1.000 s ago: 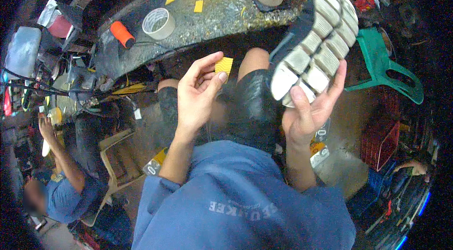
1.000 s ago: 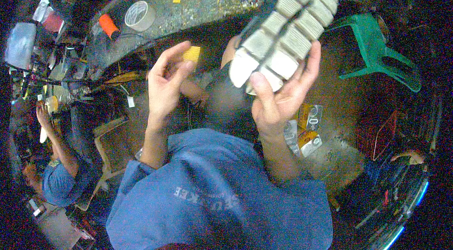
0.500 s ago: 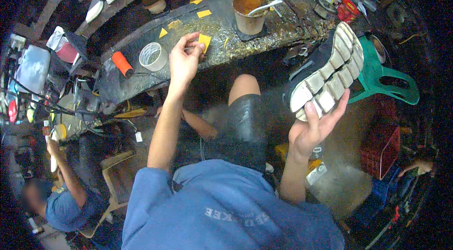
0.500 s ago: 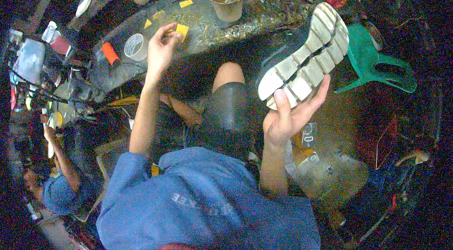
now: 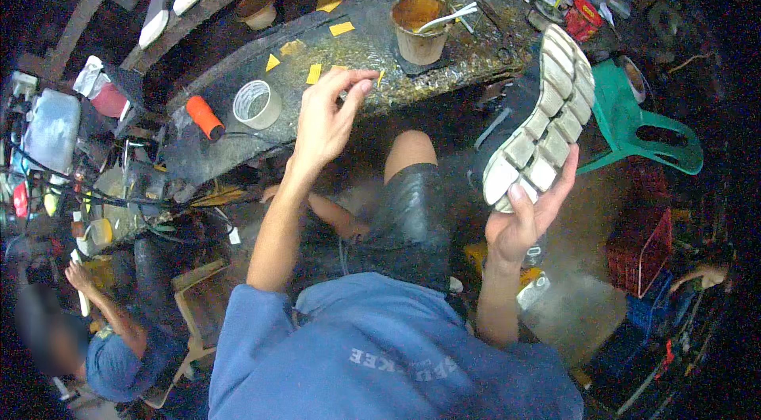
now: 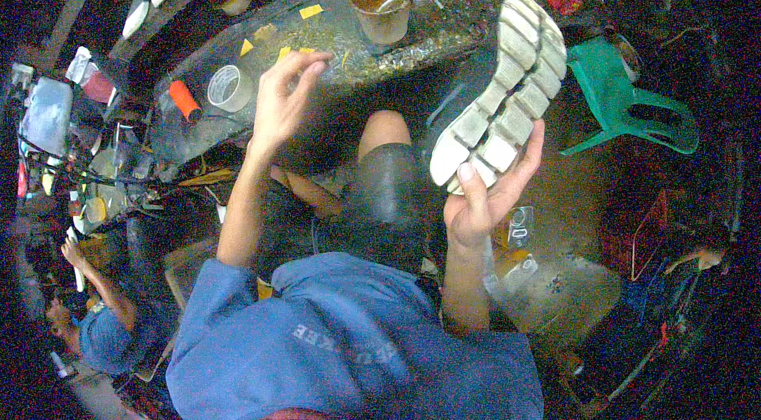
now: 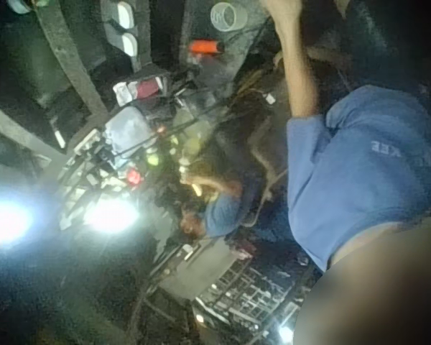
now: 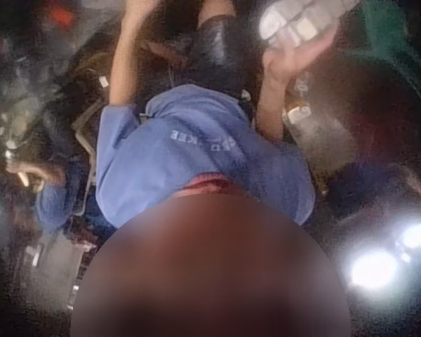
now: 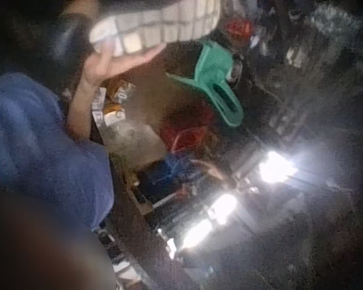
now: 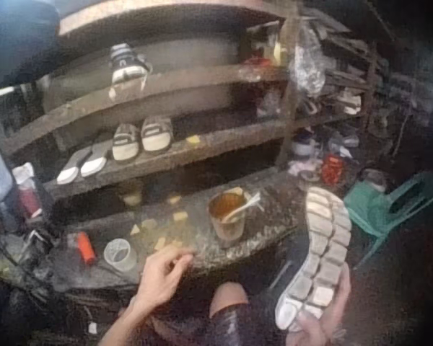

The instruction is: The person applies a yellow rubber patch to the heel of a sneaker sole, then uses tape and a metal tool to mark and cut the sole. They continue to trim and adjust the sole with the tool while seated on the floor.

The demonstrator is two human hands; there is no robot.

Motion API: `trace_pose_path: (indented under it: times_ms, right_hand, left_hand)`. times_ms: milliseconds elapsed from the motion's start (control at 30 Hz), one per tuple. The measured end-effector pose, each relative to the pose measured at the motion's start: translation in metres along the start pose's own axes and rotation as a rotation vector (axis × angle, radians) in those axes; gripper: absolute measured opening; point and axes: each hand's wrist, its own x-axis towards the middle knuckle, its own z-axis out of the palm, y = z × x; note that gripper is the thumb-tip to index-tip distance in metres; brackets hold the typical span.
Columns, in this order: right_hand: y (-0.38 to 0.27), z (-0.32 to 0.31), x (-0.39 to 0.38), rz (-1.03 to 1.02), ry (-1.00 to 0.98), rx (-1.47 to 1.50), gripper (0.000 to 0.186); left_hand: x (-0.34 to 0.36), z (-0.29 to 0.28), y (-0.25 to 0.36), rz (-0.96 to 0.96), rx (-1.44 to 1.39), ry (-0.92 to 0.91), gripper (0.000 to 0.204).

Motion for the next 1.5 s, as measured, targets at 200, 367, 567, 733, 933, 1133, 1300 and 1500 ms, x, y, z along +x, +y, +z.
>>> trace_pose_path:
  times_ms: [200,367,567,733,933,1133,1300,1500]
  right_hand:
    - [-0.002,0.017,-0.027,0.105,-0.141,-0.101,0.121]
    - [0.02,0.051,-0.064,0.115,-0.48,-0.145,0.113]
    - [0.047,0.081,-0.077,0.238,-0.752,-0.116,0.117]
    - [0.044,0.095,-0.083,0.569,-0.72,0.068,0.111]
    - [0.032,0.105,-0.097,0.67,-0.594,0.076,0.112]
    - [0.022,0.091,-0.1,0.619,-0.652,-0.063,0.116]
    - [0.028,0.081,-0.106,0.682,-0.676,0.005,0.121]
    - [0.041,0.078,-0.13,0.808,-0.648,0.088,0.115]
  left_hand:
    - [-0.075,0.007,0.047,-0.078,-0.855,-0.242,0.094]
    - [-0.126,0.022,0.05,-0.029,-1.059,0.01,0.136]
    - [-0.163,0.002,0.023,-0.313,-1.136,0.264,0.111]
    - [-0.171,-0.018,0.011,-0.43,-1.241,0.294,0.071]
    - [-0.166,-0.011,0.012,-0.52,-1.389,0.246,0.063]
    - [-0.181,-0.001,0.006,-0.427,-1.547,0.177,0.085]
    - [-0.192,-0.009,0.007,-0.436,-1.405,0.181,0.119]
    - [-0.196,-0.025,0.015,-0.33,-1.147,0.287,0.124]
